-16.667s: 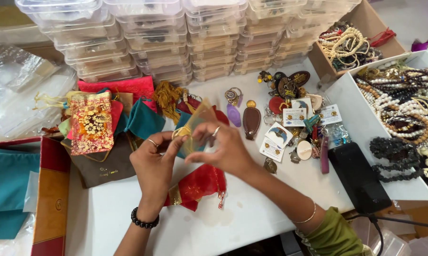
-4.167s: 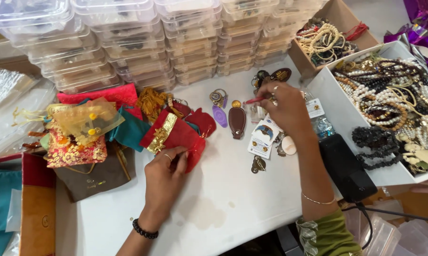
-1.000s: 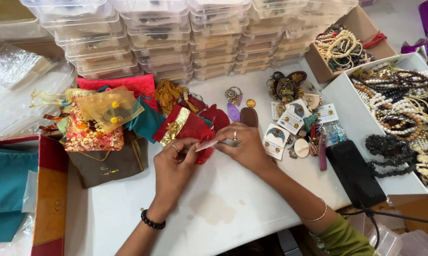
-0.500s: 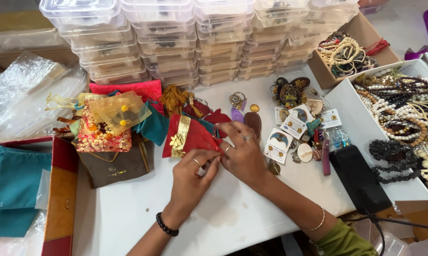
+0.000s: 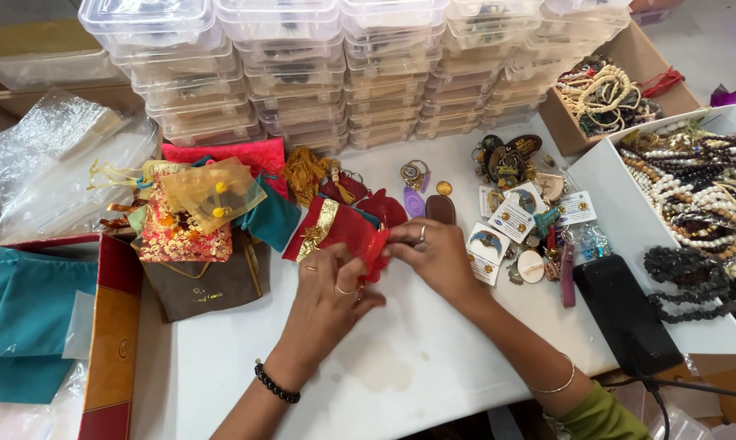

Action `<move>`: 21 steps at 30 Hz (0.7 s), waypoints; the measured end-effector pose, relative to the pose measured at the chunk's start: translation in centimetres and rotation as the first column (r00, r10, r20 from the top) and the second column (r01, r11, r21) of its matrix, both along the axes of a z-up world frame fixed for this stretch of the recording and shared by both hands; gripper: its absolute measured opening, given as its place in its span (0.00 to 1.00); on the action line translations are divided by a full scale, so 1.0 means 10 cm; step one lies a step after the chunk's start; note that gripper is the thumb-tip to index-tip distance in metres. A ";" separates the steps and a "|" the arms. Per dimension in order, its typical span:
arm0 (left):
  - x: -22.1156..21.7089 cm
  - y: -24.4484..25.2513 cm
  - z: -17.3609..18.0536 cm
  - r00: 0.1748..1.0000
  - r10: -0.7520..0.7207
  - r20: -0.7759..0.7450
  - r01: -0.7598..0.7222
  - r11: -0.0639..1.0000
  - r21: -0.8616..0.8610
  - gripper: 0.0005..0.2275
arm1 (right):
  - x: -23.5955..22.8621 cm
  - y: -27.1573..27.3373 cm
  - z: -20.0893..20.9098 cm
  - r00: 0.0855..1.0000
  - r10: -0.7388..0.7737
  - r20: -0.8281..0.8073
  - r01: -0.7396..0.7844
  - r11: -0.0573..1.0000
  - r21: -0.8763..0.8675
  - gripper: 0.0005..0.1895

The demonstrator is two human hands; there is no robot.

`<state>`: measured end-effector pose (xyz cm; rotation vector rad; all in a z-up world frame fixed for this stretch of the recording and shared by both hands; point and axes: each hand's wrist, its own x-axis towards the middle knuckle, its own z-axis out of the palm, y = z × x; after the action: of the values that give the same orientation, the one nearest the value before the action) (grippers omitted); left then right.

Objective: The person sorts through various jewelry items on a white table, picking up earrings, pendants, and small pouches. They place items into different colored drawstring bags and organize them into a red box.

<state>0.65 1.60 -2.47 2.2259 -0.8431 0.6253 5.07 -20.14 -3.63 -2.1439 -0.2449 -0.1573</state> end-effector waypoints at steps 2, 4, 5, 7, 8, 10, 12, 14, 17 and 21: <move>0.04 -0.01 -0.08 0.999 0.051 0.001 -0.051 0.998 -0.042 0.29 | 0.01 -0.10 -0.06 0.996 0.057 -0.066 -0.047 0.988 0.145 0.09; 0.05 0.01 -0.09 0.994 0.106 0.000 -0.106 0.991 -0.083 0.26 | 0.01 -0.16 -0.08 0.984 0.125 -0.123 -0.085 0.953 0.291 0.08; 0.04 0.03 -0.07 0.986 0.115 -0.124 -0.131 0.982 -0.132 0.20 | 0.01 -0.18 -0.07 0.971 0.170 -0.168 -0.094 0.917 0.388 0.10; 0.03 0.06 0.01 0.963 0.114 -0.243 -0.159 0.971 -0.176 0.15 | -0.01 -0.19 0.02 0.955 0.216 -0.204 -0.094 0.871 0.483 0.12; 0.02 0.07 0.05 0.966 0.132 -0.222 -0.187 0.949 -0.253 0.13 | -0.03 -0.19 0.10 0.967 0.246 -0.074 -0.191 0.883 0.429 0.16; -0.01 0.11 0.15 0.968 0.148 -0.201 -0.209 0.922 -0.327 0.12 | -0.07 -0.18 0.22 0.960 0.276 0.056 -0.277 0.890 0.362 0.19; -0.04 0.18 0.24 0.977 0.195 -0.081 -0.211 0.891 -0.402 0.13 | -0.09 -0.15 0.29 0.957 0.244 0.154 -0.289 0.802 0.523 0.20; -0.06 0.24 0.38 0.973 0.225 -0.052 -0.225 0.876 -0.426 0.11 | -0.09 -0.15 0.32 0.977 0.181 0.112 -0.213 0.809 0.548 0.20; -0.14 0.34 0.38 0.963 0.234 -0.133 -0.266 0.754 -0.600 0.09 | -0.05 -0.23 0.12 0.992 0.109 0.056 -0.120 0.771 0.625 0.18; -0.11 0.46 0.67 0.964 0.136 -0.227 -0.264 0.431 -0.863 0.11 | 0.05 -0.28 0.05 0.994 0.106 -0.015 -0.084 0.863 0.498 0.17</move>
<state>-0.45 6.19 4.19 1.3249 -0.0584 0.7912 5.54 -22.95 -3.12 -1.6141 -0.2537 -0.1036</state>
